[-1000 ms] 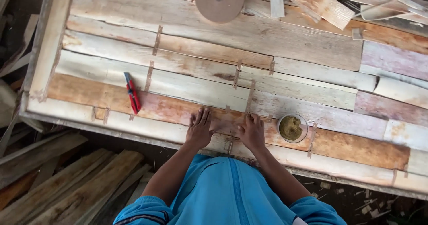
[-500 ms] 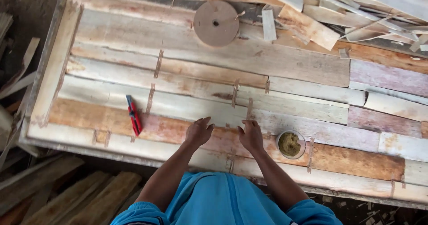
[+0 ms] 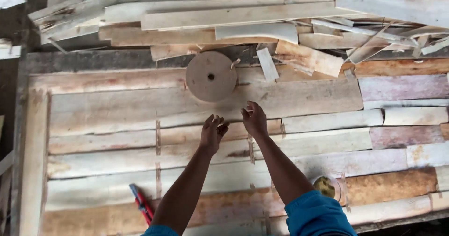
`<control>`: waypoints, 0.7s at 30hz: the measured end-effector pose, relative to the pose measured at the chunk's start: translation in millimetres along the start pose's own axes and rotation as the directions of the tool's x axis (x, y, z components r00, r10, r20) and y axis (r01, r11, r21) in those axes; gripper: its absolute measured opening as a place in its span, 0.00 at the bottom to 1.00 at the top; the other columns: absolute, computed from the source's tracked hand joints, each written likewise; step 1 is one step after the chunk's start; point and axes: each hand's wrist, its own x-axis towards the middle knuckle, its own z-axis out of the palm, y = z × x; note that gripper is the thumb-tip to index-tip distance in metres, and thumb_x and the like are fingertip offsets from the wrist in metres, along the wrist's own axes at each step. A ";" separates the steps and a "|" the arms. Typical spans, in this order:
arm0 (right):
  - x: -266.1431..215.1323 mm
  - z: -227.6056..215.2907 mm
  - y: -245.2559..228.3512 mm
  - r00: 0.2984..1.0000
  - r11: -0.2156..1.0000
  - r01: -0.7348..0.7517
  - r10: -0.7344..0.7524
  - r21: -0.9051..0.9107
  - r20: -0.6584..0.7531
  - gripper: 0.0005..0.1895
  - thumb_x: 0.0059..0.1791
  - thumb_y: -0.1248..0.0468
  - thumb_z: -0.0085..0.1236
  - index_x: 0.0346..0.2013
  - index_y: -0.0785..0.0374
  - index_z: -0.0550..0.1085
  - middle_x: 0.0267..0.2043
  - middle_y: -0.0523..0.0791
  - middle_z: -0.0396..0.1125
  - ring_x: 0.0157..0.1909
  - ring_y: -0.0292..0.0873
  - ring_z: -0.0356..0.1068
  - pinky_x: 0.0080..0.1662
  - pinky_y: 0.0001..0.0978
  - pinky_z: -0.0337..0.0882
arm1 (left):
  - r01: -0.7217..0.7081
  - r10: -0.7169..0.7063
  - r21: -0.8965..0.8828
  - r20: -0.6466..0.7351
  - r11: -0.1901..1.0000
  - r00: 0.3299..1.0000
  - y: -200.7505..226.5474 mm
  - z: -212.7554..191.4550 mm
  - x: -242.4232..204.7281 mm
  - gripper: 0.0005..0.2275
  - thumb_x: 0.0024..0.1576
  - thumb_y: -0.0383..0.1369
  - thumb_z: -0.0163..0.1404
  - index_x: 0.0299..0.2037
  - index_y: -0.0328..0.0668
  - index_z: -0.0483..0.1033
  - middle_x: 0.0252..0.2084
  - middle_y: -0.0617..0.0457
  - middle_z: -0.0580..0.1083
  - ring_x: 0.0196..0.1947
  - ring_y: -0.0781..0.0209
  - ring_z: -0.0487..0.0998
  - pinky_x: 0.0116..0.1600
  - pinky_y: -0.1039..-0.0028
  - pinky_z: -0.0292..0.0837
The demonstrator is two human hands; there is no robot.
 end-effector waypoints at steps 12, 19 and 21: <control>133.0 27.9 -21.1 0.997 0.986 0.074 -0.076 -0.149 -0.009 0.18 0.59 0.55 0.52 0.61 0.58 0.72 0.53 0.50 0.69 0.57 0.56 0.74 0.55 0.52 0.76 | -0.115 0.071 -0.296 -0.154 0.948 0.986 17.0 43.5 43.6 0.30 0.65 0.39 0.55 0.71 0.29 0.55 0.60 0.44 0.69 0.60 0.53 0.74 0.67 0.56 0.66; 125.4 22.1 -26.5 0.999 0.984 0.045 -0.049 -0.174 -0.015 0.11 0.53 0.57 0.50 0.46 0.57 0.74 0.45 0.52 0.72 0.51 0.61 0.75 0.49 0.57 0.76 | -0.218 0.145 -0.452 -0.190 0.865 0.971 27.1 33.5 63.2 0.18 0.66 0.43 0.52 0.62 0.47 0.69 0.63 0.53 0.71 0.65 0.53 0.73 0.67 0.57 0.69; 112.5 19.4 -17.9 0.999 0.976 0.028 -0.020 -0.217 0.040 0.12 0.50 0.56 0.52 0.42 0.57 0.76 0.42 0.52 0.74 0.49 0.61 0.76 0.48 0.58 0.75 | -0.293 0.223 -0.453 -0.204 0.842 0.953 43.6 27.9 62.9 0.23 0.64 0.49 0.54 0.66 0.56 0.66 0.72 0.60 0.62 0.71 0.54 0.66 0.70 0.55 0.66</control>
